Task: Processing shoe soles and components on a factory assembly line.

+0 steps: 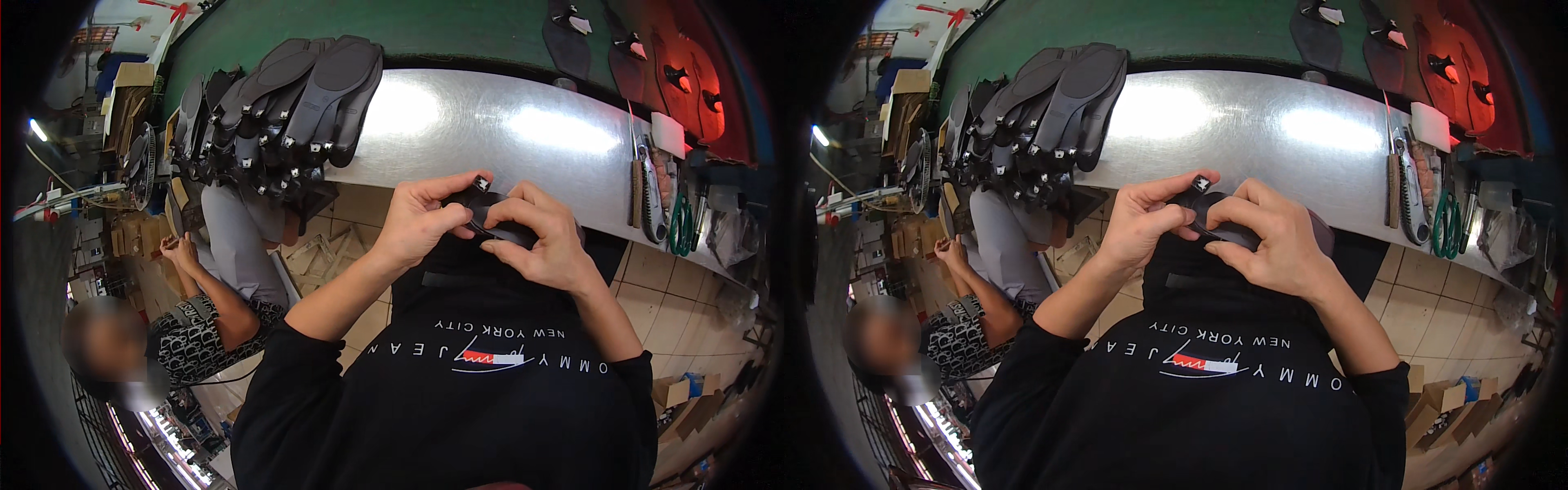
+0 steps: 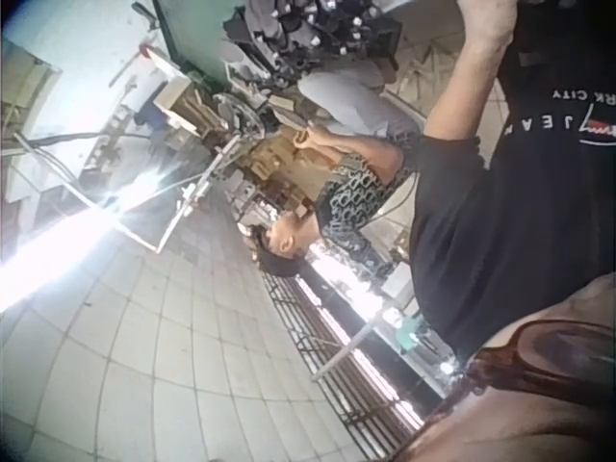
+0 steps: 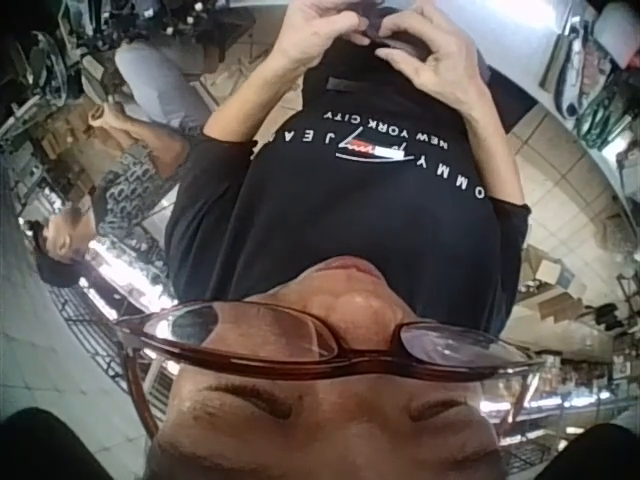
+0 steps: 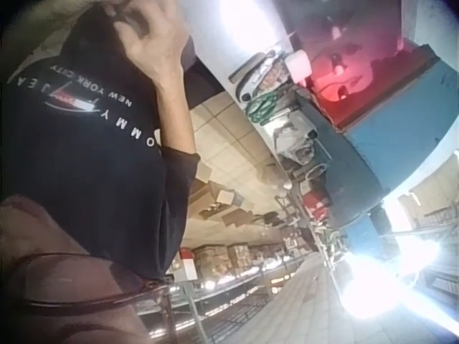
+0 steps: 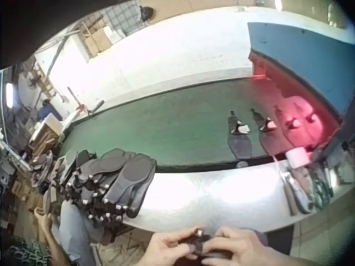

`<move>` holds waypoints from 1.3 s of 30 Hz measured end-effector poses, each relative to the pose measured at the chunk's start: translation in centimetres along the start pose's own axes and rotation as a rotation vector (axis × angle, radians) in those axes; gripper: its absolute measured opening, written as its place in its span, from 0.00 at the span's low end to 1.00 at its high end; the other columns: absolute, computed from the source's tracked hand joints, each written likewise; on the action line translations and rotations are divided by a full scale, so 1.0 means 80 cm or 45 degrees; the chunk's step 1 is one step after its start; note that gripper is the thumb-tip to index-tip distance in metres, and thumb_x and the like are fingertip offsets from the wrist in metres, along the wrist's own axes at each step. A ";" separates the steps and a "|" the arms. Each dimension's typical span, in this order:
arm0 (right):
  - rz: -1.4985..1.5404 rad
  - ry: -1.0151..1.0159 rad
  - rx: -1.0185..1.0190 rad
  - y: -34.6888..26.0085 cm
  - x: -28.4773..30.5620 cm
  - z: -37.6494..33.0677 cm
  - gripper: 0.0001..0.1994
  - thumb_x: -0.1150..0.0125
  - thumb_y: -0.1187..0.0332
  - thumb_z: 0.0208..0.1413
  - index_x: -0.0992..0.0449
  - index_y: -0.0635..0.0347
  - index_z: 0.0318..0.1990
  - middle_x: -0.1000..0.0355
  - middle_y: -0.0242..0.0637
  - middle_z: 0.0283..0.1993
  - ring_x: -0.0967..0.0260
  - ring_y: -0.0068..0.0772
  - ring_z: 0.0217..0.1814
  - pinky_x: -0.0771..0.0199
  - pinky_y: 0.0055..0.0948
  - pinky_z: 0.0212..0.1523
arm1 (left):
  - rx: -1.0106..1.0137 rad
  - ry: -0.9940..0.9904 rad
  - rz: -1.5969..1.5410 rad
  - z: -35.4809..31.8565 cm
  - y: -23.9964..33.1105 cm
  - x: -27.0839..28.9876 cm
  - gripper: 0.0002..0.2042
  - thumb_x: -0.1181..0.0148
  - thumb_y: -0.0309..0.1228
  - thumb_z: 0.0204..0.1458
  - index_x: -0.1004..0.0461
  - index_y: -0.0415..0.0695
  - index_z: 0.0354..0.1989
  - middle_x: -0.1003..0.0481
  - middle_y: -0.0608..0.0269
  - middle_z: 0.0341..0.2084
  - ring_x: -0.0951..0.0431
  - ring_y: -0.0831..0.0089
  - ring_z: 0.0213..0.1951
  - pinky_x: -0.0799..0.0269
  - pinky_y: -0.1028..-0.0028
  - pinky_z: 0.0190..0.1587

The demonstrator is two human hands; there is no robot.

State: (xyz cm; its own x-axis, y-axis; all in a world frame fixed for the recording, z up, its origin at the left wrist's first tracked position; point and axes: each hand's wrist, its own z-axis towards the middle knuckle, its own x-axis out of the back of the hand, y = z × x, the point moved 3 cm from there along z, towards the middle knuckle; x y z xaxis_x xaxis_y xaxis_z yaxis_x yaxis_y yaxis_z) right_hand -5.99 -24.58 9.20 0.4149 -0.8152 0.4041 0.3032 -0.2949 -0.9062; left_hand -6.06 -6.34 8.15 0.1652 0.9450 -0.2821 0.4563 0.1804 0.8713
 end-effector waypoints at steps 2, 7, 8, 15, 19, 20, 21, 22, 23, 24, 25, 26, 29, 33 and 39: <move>-0.007 0.057 0.001 0.002 -0.003 -0.002 0.12 0.30 0.73 0.37 0.23 0.56 0.33 0.33 0.34 0.30 0.30 0.33 0.30 0.32 0.28 0.31 | 0.004 -0.001 0.004 0.001 0.000 0.001 0.22 0.50 0.13 0.46 0.27 0.35 0.52 0.26 0.55 0.51 0.22 0.77 0.41 0.20 0.81 0.36; -0.027 0.141 0.015 0.007 -0.009 -0.006 0.11 0.30 0.72 0.37 0.23 0.55 0.32 0.33 0.34 0.29 0.31 0.33 0.28 0.34 0.28 0.28 | -0.004 0.034 0.036 0.001 0.002 -0.003 0.21 0.50 0.14 0.46 0.26 0.35 0.51 0.26 0.55 0.50 0.21 0.77 0.40 0.20 0.81 0.37; -0.054 0.160 0.000 0.008 -0.009 -0.008 0.11 0.30 0.71 0.37 0.23 0.55 0.31 0.34 0.34 0.29 0.32 0.33 0.28 0.34 0.29 0.27 | 0.024 0.049 -0.006 0.002 0.000 -0.003 0.21 0.50 0.13 0.46 0.26 0.35 0.51 0.26 0.55 0.50 0.21 0.76 0.40 0.20 0.81 0.36; -0.295 0.386 0.403 -0.005 -0.012 -0.017 0.11 0.29 0.70 0.34 0.22 0.52 0.30 0.33 0.37 0.29 0.33 0.37 0.26 0.35 0.31 0.25 | 0.350 -0.229 -0.491 0.003 -0.004 0.012 0.23 0.54 0.19 0.51 0.35 0.34 0.59 0.29 0.50 0.54 0.20 0.69 0.42 0.18 0.80 0.30; -0.267 0.291 0.378 -0.010 -0.011 -0.015 0.16 0.29 0.70 0.37 0.23 0.55 0.38 0.30 0.38 0.31 0.31 0.37 0.26 0.33 0.32 0.26 | 0.171 -0.146 -0.342 0.003 0.003 0.010 0.22 0.55 0.25 0.56 0.38 0.34 0.61 0.32 0.47 0.57 0.20 0.72 0.40 0.19 0.81 0.29; -0.265 0.291 0.376 -0.010 -0.014 -0.015 0.16 0.29 0.70 0.37 0.23 0.55 0.38 0.30 0.38 0.31 0.31 0.37 0.26 0.33 0.32 0.26 | 0.099 -0.055 -0.190 0.003 0.002 0.007 0.21 0.56 0.28 0.58 0.36 0.34 0.60 0.29 0.49 0.53 0.21 0.75 0.37 0.21 0.82 0.26; -0.260 0.358 0.330 -0.008 -0.017 -0.015 0.16 0.30 0.70 0.40 0.24 0.57 0.40 0.28 0.38 0.31 0.30 0.38 0.26 0.33 0.33 0.27 | 0.026 0.036 -0.038 0.003 0.003 0.007 0.20 0.56 0.30 0.59 0.35 0.34 0.58 0.27 0.51 0.50 0.21 0.77 0.34 0.24 0.84 0.24; -0.255 0.425 0.284 -0.006 -0.018 -0.016 0.16 0.31 0.71 0.42 0.25 0.58 0.41 0.27 0.39 0.31 0.29 0.38 0.26 0.32 0.33 0.27 | 0.030 0.036 -0.038 0.002 -0.001 0.009 0.20 0.56 0.30 0.59 0.35 0.34 0.58 0.27 0.51 0.50 0.21 0.77 0.34 0.24 0.84 0.24; -0.251 0.424 0.284 -0.005 -0.018 -0.017 0.16 0.31 0.71 0.42 0.25 0.58 0.41 0.27 0.39 0.31 0.29 0.38 0.26 0.32 0.33 0.27 | 0.092 -0.016 -0.048 0.001 -0.007 0.013 0.18 0.55 0.31 0.60 0.31 0.36 0.56 0.26 0.56 0.46 0.23 0.80 0.32 0.27 0.84 0.22; -0.237 0.425 0.233 -0.003 -0.017 -0.017 0.14 0.31 0.71 0.44 0.26 0.58 0.39 0.27 0.38 0.29 0.29 0.38 0.25 0.32 0.33 0.26 | 0.154 -0.068 -0.059 0.000 -0.011 0.014 0.16 0.54 0.33 0.61 0.28 0.38 0.53 0.24 0.61 0.42 0.25 0.83 0.29 0.30 0.85 0.20; -0.224 0.426 0.180 -0.001 -0.017 -0.018 0.12 0.31 0.70 0.45 0.27 0.59 0.37 0.27 0.37 0.27 0.29 0.39 0.25 0.33 0.33 0.25 | 0.155 -0.065 -0.057 -0.001 -0.013 0.014 0.16 0.54 0.33 0.61 0.28 0.38 0.53 0.24 0.61 0.42 0.25 0.83 0.29 0.30 0.85 0.20; -0.209 0.427 0.128 0.001 -0.017 -0.018 0.11 0.32 0.70 0.46 0.28 0.59 0.35 0.28 0.37 0.24 0.29 0.39 0.24 0.33 0.33 0.24 | 0.169 -0.055 -0.074 -0.002 -0.014 0.012 0.14 0.53 0.34 0.62 0.27 0.39 0.49 0.24 0.64 0.37 0.27 0.85 0.28 0.33 0.86 0.19; -0.257 0.362 0.096 0.001 -0.017 -0.017 0.11 0.31 0.71 0.45 0.29 0.59 0.31 0.29 0.36 0.23 0.30 0.38 0.23 0.34 0.32 0.24 | 0.195 -0.017 -0.007 -0.002 -0.015 0.005 0.14 0.53 0.35 0.62 0.24 0.39 0.42 0.24 0.67 0.29 0.29 0.87 0.27 0.36 0.87 0.19; -0.202 0.398 0.115 -0.002 -0.023 -0.014 0.10 0.31 0.72 0.44 0.30 0.58 0.29 0.30 0.35 0.21 0.31 0.38 0.21 0.35 0.32 0.23 | 0.055 0.057 0.120 0.000 -0.025 -0.003 0.15 0.51 0.38 0.63 0.23 0.38 0.35 0.26 0.70 0.22 0.32 0.88 0.27 0.36 0.85 0.27; -0.167 0.421 0.062 0.002 -0.029 -0.017 0.09 0.33 0.74 0.44 0.31 0.59 0.28 0.31 0.36 0.20 0.31 0.38 0.19 0.35 0.32 0.21 | -0.149 0.027 0.437 0.003 -0.040 0.007 0.15 0.51 0.35 0.63 0.24 0.37 0.34 0.30 0.71 0.20 0.35 0.85 0.26 0.37 0.80 0.29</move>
State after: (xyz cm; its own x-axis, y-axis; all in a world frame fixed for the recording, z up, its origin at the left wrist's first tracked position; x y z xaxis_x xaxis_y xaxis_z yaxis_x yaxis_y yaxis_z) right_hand -8.10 -23.40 7.97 0.0723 -0.8916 0.4471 0.3794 -0.3899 -0.8391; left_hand -7.22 -6.48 5.11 0.2724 0.9613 0.0421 0.2744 -0.1196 0.9542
